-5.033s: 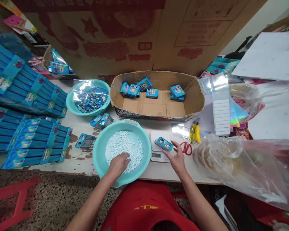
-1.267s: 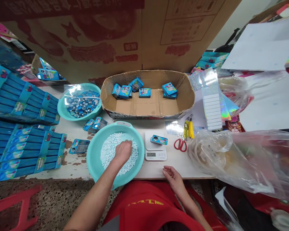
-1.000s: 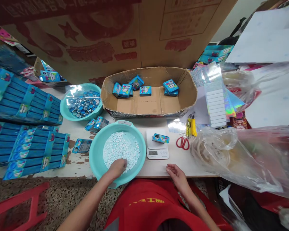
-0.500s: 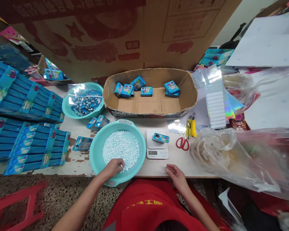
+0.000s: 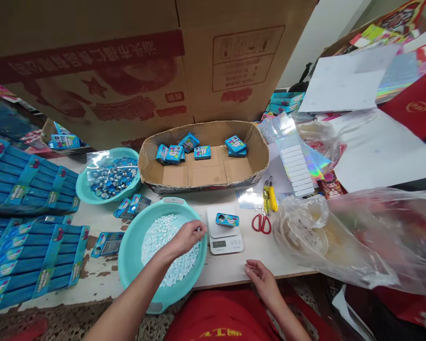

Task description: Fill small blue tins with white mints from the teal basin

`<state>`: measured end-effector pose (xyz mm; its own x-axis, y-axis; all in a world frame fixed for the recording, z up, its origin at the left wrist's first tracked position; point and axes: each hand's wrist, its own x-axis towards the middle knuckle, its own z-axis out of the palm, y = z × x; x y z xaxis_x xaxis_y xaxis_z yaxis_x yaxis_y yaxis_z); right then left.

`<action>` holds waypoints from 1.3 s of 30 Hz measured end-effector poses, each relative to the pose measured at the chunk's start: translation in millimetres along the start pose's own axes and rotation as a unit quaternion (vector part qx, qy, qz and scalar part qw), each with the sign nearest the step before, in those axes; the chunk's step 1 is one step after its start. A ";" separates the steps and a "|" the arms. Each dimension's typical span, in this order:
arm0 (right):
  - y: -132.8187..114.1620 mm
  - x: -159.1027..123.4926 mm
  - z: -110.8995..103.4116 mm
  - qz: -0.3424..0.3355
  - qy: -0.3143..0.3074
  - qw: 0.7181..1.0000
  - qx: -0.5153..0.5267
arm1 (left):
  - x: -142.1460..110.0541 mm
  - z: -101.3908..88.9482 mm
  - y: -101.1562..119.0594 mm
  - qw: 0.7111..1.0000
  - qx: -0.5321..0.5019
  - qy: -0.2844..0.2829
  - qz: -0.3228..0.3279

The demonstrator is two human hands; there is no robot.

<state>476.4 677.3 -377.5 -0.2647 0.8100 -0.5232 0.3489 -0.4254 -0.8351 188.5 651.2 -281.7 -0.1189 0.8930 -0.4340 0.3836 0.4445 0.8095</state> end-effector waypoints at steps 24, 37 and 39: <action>-7.8 2.0 -6.4 -0.051 0.042 0.997 -0.039 | -25.0 9.2 -53.7 0.964 0.131 0.229 -0.009; -52.4 76.6 -1.6 -0.132 0.071 0.977 -0.153 | -107.3 37.9 -128.4 0.942 0.261 0.207 -0.031; -48.9 73.2 1.6 -0.130 0.069 0.977 -0.156 | -108.7 41.7 -131.9 0.937 0.269 0.221 -0.021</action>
<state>438.5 756.7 -375.2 -0.2643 0.9305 -0.2537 0.5493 -0.0710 -0.8326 189.0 492.6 -357.8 -0.4671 0.8699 -0.1581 0.7624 0.4868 0.4263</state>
